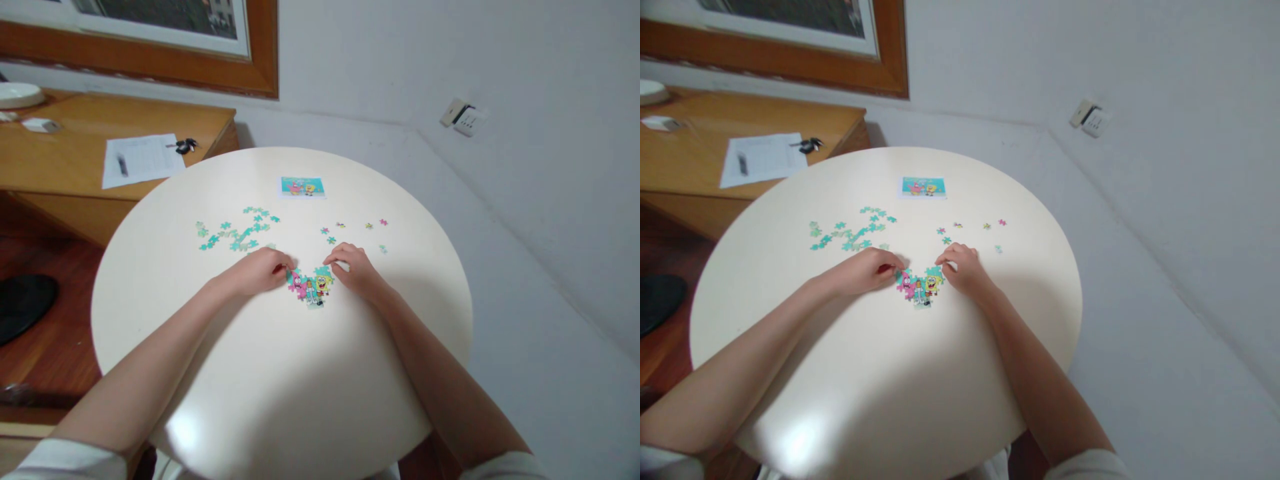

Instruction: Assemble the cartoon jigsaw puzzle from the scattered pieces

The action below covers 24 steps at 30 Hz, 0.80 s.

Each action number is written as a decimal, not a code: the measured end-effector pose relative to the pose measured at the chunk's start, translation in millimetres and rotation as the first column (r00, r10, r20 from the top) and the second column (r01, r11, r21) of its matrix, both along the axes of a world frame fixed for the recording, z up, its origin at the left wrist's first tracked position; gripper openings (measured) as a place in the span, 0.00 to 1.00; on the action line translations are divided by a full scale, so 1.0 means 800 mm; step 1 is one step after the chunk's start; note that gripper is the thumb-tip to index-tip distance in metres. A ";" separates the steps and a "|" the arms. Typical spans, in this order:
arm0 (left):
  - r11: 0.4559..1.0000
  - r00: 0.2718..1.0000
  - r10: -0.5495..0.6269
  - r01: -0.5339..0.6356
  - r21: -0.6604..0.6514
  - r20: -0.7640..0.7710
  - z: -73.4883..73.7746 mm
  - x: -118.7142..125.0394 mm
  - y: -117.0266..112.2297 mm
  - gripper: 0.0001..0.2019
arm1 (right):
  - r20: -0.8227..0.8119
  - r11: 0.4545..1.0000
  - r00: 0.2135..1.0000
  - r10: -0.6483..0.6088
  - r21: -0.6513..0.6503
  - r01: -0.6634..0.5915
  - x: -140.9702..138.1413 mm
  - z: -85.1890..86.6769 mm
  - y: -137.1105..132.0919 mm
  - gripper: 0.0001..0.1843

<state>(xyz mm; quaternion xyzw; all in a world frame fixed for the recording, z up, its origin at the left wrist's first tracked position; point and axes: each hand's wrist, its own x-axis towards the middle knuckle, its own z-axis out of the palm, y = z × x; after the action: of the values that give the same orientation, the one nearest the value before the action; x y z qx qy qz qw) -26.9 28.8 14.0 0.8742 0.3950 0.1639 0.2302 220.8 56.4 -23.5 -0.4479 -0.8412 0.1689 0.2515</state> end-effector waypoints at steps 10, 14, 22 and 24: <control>1.000 1.000 -0.024 0.024 0.001 -0.016 0.005 0.003 -0.002 0.10 | -0.002 1.000 1.000 0.007 -0.007 -0.007 -0.001 0.003 -0.002 0.13; 0.999 0.999 -0.031 0.030 -0.017 -0.022 0.007 0.004 -0.002 0.10 | -0.001 1.000 1.000 -0.002 -0.005 0.002 0.000 0.002 -0.002 0.13; 1.000 0.999 -0.025 0.025 -0.006 -0.022 0.005 0.004 -0.001 0.10 | -0.007 1.000 1.000 -0.001 0.002 0.001 -0.001 0.001 -0.002 0.12; 1.000 1.000 -0.002 0.002 0.007 -0.009 0.003 0.003 -0.001 0.10 | -0.019 1.000 1.000 0.001 0.011 -0.001 -0.001 0.001 -0.002 0.12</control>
<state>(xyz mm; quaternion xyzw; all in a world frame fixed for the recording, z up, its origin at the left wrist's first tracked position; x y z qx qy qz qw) -24.8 27.8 16.6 0.8761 0.3945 0.1609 0.2256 220.2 55.1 -22.7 -0.4444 -0.8400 0.1688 0.2618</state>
